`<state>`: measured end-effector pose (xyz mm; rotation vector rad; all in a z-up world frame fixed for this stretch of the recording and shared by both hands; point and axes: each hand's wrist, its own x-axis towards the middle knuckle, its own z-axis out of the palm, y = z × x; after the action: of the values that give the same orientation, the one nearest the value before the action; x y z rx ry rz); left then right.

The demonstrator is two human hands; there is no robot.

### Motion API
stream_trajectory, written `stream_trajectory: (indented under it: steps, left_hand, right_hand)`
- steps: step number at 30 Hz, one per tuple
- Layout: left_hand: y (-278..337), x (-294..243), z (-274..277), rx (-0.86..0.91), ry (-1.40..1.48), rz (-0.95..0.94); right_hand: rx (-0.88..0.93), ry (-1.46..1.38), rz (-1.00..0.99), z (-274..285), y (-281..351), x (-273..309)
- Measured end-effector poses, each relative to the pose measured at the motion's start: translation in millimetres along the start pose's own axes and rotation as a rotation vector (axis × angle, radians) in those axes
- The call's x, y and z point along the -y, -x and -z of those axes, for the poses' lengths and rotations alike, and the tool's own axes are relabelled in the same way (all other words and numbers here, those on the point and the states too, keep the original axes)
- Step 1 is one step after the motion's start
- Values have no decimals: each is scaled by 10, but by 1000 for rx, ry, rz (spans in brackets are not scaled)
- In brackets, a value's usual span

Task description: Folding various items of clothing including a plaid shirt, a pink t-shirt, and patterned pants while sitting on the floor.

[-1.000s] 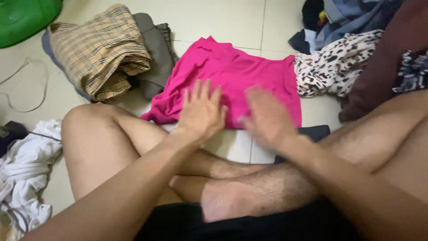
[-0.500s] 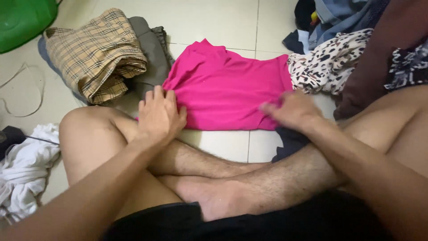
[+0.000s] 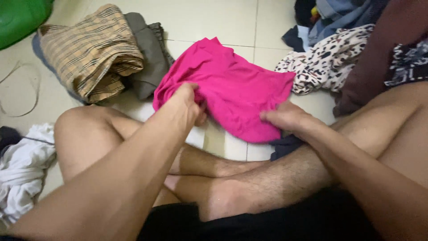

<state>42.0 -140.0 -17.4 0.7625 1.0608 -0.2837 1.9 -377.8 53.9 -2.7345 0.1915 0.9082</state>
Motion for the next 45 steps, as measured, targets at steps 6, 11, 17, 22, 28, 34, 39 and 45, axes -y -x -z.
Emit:
stream_trajectory:
  steps: [6, 11, 17, 22, 28, 34, 39, 45]
  left_hand:
    - [1163, -310, -468, -34, -163, -13]
    - [1466, 98, -146, 293, -354, -106]
    - [928, 433, 132, 109, -342, -292]
    - [1612, 175, 63, 323, -106, -248]
    - [1601, -261, -36, 446, -15, -169]
    - [379, -1375, -705, 392, 115, -9]
    - [1584, -1820, -920, 751, 313, -177]
    - [1485, -1152, -427, 612, 37, -298]
  right_hand:
    - [-32, -1587, -95, 386, 365, 169]
    - [216, -1895, 44, 145, 656, 404]
    - [542, -1682, 105, -8, 1092, 468]
    - [555, -2087, -214, -152, 319, 178]
    - [686, -2032, 16, 315, 290, 291]
    - [503, -2004, 47, 1206, -377, 636]
    - [508, -2115, 520, 2008, -141, 934]
    - [174, -2001, 179, 1432, 533, 755]
